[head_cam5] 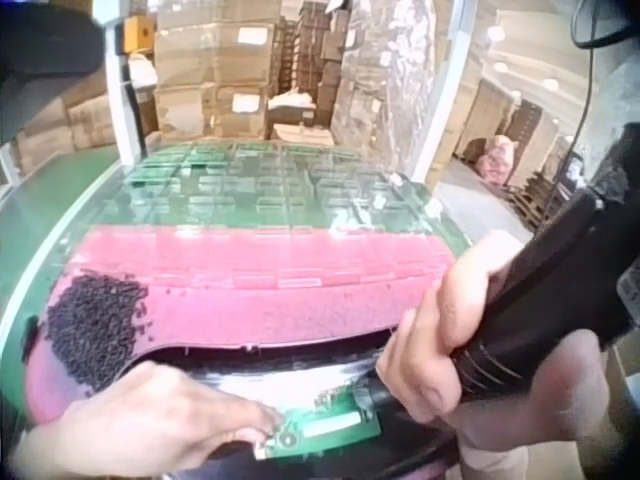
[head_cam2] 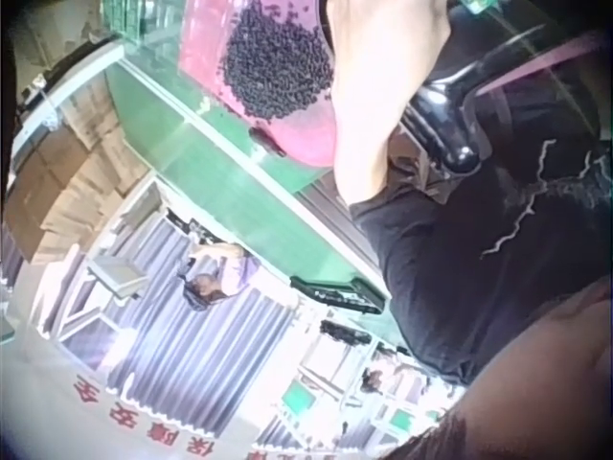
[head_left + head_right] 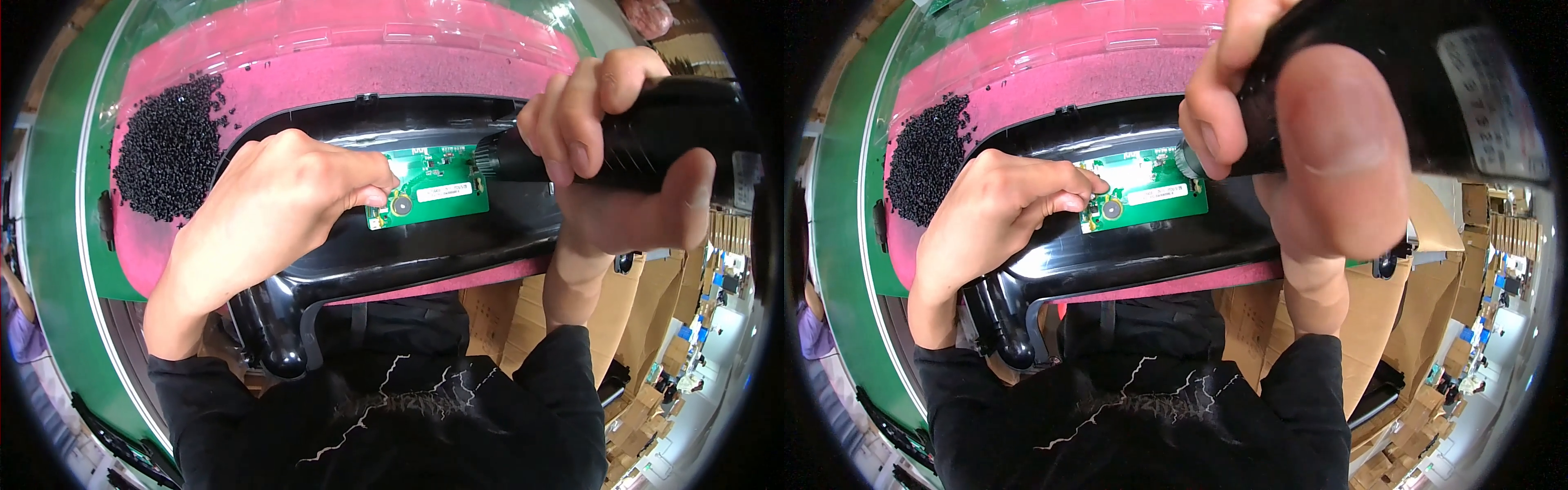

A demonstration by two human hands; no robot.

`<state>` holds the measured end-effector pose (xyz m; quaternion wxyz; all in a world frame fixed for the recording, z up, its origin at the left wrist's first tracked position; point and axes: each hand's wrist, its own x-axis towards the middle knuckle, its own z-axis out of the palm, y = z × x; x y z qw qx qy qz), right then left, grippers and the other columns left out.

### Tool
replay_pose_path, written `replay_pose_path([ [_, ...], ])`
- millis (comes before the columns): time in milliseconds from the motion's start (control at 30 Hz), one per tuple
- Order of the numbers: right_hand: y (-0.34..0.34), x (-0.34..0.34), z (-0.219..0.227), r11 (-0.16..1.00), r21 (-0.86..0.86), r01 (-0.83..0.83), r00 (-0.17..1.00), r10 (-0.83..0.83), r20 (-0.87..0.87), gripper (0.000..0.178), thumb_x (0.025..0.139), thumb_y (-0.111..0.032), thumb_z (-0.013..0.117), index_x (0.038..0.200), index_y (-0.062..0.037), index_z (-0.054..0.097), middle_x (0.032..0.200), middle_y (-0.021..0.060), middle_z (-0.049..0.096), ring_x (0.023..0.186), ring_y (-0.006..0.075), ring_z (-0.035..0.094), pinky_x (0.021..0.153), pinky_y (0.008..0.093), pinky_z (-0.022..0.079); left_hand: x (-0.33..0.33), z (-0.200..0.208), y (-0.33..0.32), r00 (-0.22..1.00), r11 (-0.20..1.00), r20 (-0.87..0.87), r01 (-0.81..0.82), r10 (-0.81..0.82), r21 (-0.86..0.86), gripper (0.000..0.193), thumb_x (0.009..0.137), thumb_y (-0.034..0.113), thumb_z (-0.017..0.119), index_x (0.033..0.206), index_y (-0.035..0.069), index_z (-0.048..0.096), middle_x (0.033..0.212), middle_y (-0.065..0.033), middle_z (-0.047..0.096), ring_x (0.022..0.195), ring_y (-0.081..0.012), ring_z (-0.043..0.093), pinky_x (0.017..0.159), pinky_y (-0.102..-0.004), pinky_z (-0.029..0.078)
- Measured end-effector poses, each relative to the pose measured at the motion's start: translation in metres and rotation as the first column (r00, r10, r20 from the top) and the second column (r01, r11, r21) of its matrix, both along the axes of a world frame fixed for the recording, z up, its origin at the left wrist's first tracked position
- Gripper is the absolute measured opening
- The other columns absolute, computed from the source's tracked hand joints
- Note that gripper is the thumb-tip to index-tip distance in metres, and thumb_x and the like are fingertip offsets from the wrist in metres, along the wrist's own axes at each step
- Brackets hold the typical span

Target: Installing electronic circuit boards into plastic housings and securing them with screws using an electric screwdriver.

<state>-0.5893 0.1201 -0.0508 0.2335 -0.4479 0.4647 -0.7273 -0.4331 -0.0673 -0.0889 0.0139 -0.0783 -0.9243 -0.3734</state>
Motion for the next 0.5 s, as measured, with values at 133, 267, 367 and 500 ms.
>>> replay_pose_path([
  [133, -0.005, 0.004, -0.001, 0.998, 0.027, 0.061, 0.998, -0.061, 0.014, 0.061, 0.083, -0.066, 0.057, 0.096, -0.0062, 0.049, 0.061, -0.0026, 0.047, 0.048, 0.0093, 0.041, 0.052, 0.0272, 0.034, 0.001, 0.001, 0.0, 0.999, 0.999, 0.02, -0.03, 0.029, 0.025, 0.01, 0.083, 0.006, 0.07, 0.091, 0.001, 0.068, 0.089, -0.0111, 0.074, 0.079, -0.03, 0.072, 0.066, -0.0352, 0.057],
  [267, -0.009, 0.016, 0.007, 0.984, 0.095, 0.151, 0.985, -0.158, 0.072, 0.062, 0.083, -0.065, 0.056, 0.099, -0.0051, 0.052, 0.061, -0.0029, 0.046, 0.049, 0.01, 0.041, 0.053, 0.0276, 0.034, 0.006, 0.003, -0.003, 0.999, 0.998, 0.015, -0.053, 0.053, 0.036, 0.009, 0.083, 0.006, 0.07, 0.09, 0.001, 0.068, 0.089, -0.0114, 0.074, 0.08, -0.0298, 0.072, 0.067, -0.0353, 0.057],
  [367, 0.004, 0.009, 0.009, 0.995, -0.027, 0.098, 0.99, -0.095, 0.101, 0.063, 0.083, -0.064, 0.056, 0.103, -0.0049, 0.054, 0.064, -0.0022, 0.048, 0.05, 0.0108, 0.042, 0.055, 0.029, 0.035, 0.001, 0.012, -0.005, 1.0, 0.999, 0.009, -0.021, 0.02, 0.05, 0.009, 0.084, 0.007, 0.07, 0.09, 0.0, 0.068, 0.087, -0.0119, 0.073, 0.08, -0.0299, 0.072, 0.068, -0.0352, 0.057],
  [500, 0.003, 0.018, 0.021, 0.959, -0.279, -0.055, 0.958, 0.13, 0.257, 0.047, 0.08, -0.046, 0.07, 0.101, -0.0085, 0.052, 0.069, -0.0018, 0.053, 0.055, 0.0097, 0.048, 0.064, 0.0272, 0.039, 0.006, 0.01, -0.009, 1.0, 0.99, 0.0, -0.022, 0.022, 0.138, 0.012, 0.083, 0.009, 0.073, 0.089, -0.001, 0.07, 0.084, -0.0128, 0.073, 0.077, -0.0281, 0.072, 0.068, -0.0334, 0.057],
])
